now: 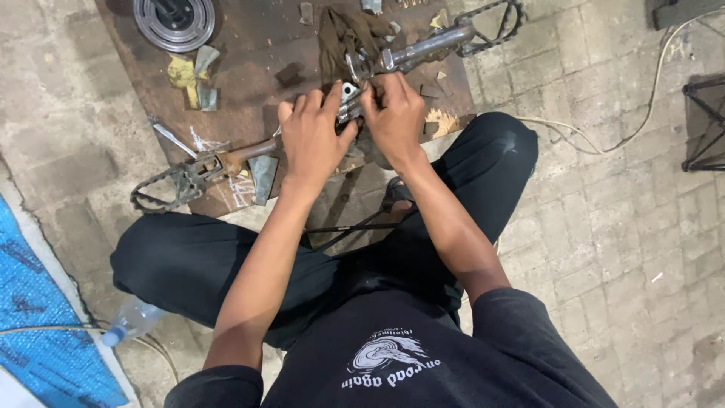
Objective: The person sits on the floor and assembles a metal component by hand, inserting a small pin into a bracket and aligning it with a larger metal piece. They then pick up a cylindrical metal rod and wipe it with a cloth.
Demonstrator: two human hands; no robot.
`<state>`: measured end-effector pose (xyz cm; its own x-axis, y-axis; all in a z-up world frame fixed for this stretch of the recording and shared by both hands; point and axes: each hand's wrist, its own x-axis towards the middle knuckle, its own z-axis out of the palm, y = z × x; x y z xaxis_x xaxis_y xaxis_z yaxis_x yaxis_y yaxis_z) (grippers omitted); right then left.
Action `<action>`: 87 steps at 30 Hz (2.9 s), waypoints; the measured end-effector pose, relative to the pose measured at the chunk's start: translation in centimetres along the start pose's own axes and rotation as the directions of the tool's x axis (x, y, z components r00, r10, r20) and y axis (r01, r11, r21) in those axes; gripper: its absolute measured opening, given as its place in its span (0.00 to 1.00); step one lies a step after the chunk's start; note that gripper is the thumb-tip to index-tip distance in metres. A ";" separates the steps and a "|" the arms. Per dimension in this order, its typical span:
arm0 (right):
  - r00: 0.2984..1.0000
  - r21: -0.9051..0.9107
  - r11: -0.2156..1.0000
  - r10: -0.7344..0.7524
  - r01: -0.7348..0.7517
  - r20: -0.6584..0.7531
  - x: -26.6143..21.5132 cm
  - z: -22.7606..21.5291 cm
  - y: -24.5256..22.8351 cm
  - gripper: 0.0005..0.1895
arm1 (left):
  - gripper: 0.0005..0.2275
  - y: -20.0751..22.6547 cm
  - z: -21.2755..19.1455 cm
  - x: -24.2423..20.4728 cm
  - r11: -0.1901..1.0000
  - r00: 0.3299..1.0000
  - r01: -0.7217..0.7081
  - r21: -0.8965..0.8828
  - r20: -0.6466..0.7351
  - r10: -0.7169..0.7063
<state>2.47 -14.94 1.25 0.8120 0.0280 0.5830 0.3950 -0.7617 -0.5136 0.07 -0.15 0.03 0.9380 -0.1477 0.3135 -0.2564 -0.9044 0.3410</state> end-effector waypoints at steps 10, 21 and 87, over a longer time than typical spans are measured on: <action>1.000 -0.017 1.000 -0.019 0.019 0.016 -0.4 0.5 0.7 0.07 | 0.29 -0.6 0.6 -0.2 0.999 0.998 -0.049 0.019 -0.028 0.050; 0.996 -0.017 0.999 -0.052 0.051 -0.066 -0.6 1.0 1.3 0.05 | 0.26 -1.2 1.3 -0.4 0.997 0.998 -0.050 -0.059 0.038 0.052; 0.955 0.232 0.970 0.005 -0.077 0.296 -0.3 -2.4 2.6 0.03 | 0.26 -2.3 2.5 -0.3 0.979 0.997 -0.076 -0.188 -0.015 0.075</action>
<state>2.21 -18.49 1.19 0.9048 0.2149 0.3676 0.4202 -0.5902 -0.6893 0.98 0.94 -3.08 0.9128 -0.2087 0.3512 -0.3661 -0.7993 0.4766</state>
